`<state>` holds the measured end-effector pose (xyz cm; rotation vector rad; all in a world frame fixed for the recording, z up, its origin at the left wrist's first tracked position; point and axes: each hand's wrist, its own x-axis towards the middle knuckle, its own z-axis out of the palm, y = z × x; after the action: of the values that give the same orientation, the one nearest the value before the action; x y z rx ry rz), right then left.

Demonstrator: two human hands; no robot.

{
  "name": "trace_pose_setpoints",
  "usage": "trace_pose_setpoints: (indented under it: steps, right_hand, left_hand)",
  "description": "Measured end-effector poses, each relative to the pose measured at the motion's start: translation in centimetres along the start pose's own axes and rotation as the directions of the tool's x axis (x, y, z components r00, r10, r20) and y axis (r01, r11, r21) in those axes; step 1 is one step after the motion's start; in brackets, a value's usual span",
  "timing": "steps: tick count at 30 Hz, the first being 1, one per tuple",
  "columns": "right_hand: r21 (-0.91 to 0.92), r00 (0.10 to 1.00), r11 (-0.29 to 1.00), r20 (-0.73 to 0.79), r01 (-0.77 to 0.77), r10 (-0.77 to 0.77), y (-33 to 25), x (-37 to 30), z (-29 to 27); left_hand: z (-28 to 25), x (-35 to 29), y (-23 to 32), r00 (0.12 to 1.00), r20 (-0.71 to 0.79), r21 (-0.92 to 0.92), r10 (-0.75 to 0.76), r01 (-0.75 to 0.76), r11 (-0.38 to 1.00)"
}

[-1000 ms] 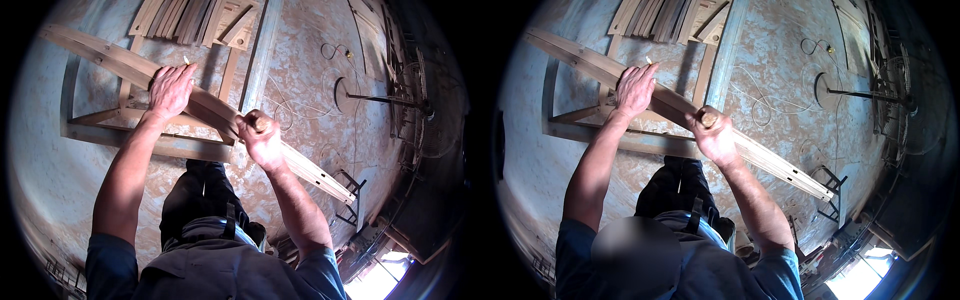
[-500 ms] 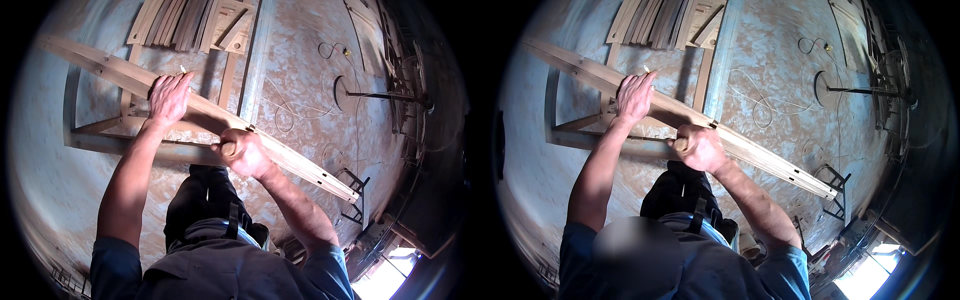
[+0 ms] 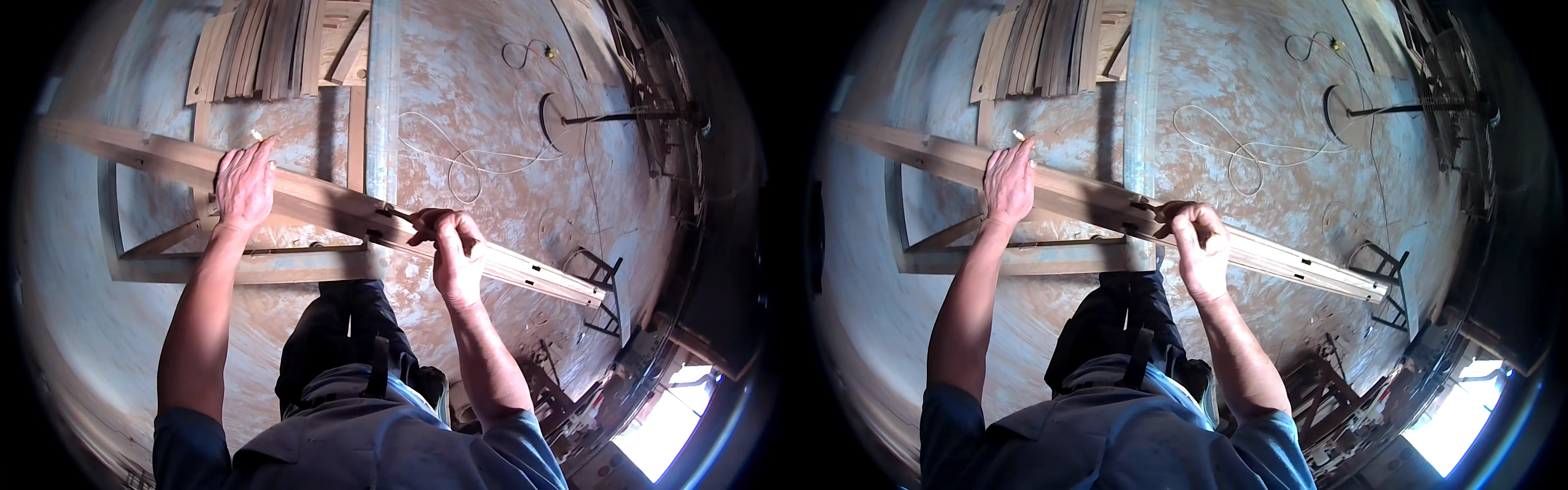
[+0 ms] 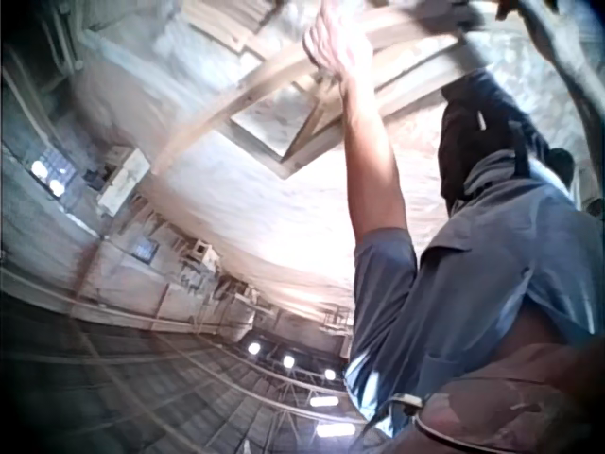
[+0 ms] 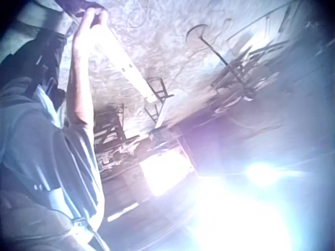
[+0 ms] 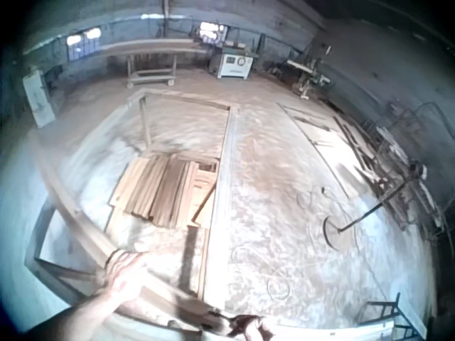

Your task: The person assembles a wooden frame by aligning long planks on a workbench and inserting wooden dowels into pre-drilled holes. They use a chisel to tap the dowels into place and later apply a white substance from a container to the joints.

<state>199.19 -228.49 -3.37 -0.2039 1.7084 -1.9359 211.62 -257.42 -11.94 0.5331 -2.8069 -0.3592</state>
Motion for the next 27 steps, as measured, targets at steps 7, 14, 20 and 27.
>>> trace_pose_setpoints:
  steps: [7,14,20,27]
  right_hand:
    - [-0.433,0.975,0.901,0.198,-0.006,0.101,-1.0,1.6,0.8]
    - [-0.554,0.932,0.781,0.349,0.288,-0.096,0.7,3.6,3.6]
    - [-0.452,0.847,0.723,0.371,0.522,-0.38,0.6,0.4,2.6]
    - [-0.288,0.93,0.886,0.168,0.363,-0.326,-0.1,-5.8,-0.4]
  left_hand:
    - [1.1,-0.6,-1.1,0.997,-0.011,0.067,0.073,-0.072,0.995]
    - [2.1,-0.5,-1.7,0.997,0.062,0.062,0.04,-0.044,0.997]
    - [2.6,-0.8,-3.1,0.993,0.114,0.079,0.022,-0.031,0.996]
    - [2.5,-0.5,-2.7,0.993,0.092,0.094,0.069,-0.077,0.993]
